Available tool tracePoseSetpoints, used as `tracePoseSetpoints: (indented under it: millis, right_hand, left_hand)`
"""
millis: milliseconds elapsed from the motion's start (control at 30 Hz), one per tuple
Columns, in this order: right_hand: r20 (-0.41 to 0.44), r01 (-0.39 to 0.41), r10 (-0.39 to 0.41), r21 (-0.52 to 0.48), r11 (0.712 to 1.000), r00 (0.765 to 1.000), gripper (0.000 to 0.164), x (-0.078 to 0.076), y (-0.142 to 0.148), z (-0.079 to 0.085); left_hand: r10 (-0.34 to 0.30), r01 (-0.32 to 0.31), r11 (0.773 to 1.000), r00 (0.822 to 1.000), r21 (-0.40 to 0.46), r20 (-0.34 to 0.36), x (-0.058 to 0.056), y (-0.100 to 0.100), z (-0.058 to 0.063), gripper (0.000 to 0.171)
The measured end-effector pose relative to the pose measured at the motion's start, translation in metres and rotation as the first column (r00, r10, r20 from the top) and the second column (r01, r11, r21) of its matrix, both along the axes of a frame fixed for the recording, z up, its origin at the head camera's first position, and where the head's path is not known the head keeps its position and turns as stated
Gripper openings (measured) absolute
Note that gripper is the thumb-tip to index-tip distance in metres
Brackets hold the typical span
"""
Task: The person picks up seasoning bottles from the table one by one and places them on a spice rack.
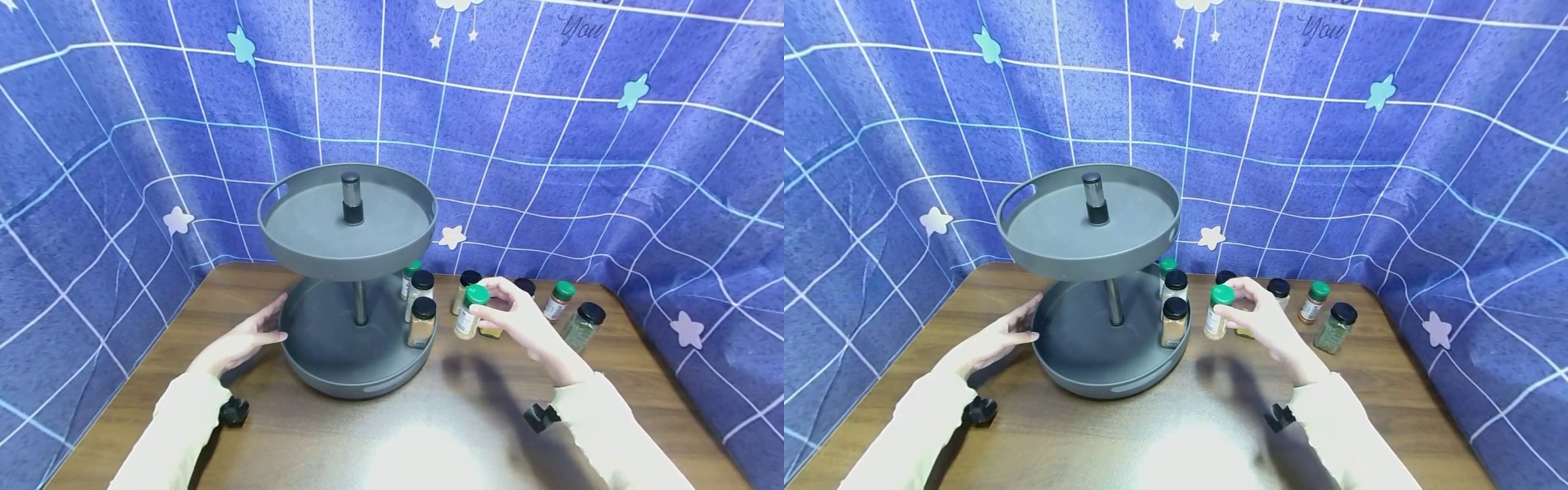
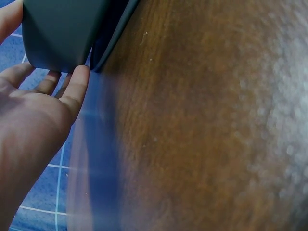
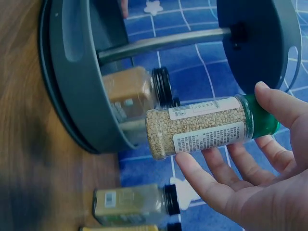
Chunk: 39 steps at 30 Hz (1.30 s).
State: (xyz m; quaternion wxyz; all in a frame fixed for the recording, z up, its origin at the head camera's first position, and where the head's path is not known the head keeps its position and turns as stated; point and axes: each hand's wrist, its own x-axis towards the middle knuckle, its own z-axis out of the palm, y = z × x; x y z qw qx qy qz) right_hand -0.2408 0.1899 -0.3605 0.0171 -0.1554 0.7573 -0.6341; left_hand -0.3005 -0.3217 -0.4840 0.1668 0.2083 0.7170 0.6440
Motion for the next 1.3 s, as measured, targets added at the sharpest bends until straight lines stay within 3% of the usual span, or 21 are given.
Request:
tracePoseSetpoints:
  millis: [433, 1000, 1300]
  right_hand:
    - [0.012, -0.061, 0.061, -0.007, 0.998, 0.998, 0.044, 0.001, -0.027, 0.002]
    - [0.004, -0.104, 0.104, -0.052, 0.993, 0.995, 0.041, 0.000, -0.062, -0.014]
    - [-0.145, -0.047, 0.062, 0.100, 0.994, 0.987, 0.036, 0.000, -0.074, -0.026]
  left_hand:
    - [-0.006, 0.006, 1.000, 1.000, -0.007, 0.001, 0.000, 0.001, 0.001, 0.085]
    - [0.011, -0.011, 1.000, 1.000, -0.018, -0.004, 0.001, 0.000, -0.001, 0.084]
    - [0.006, -0.006, 1.000, 1.000, -0.022, -0.006, 0.002, 0.000, 0.001, 0.085]
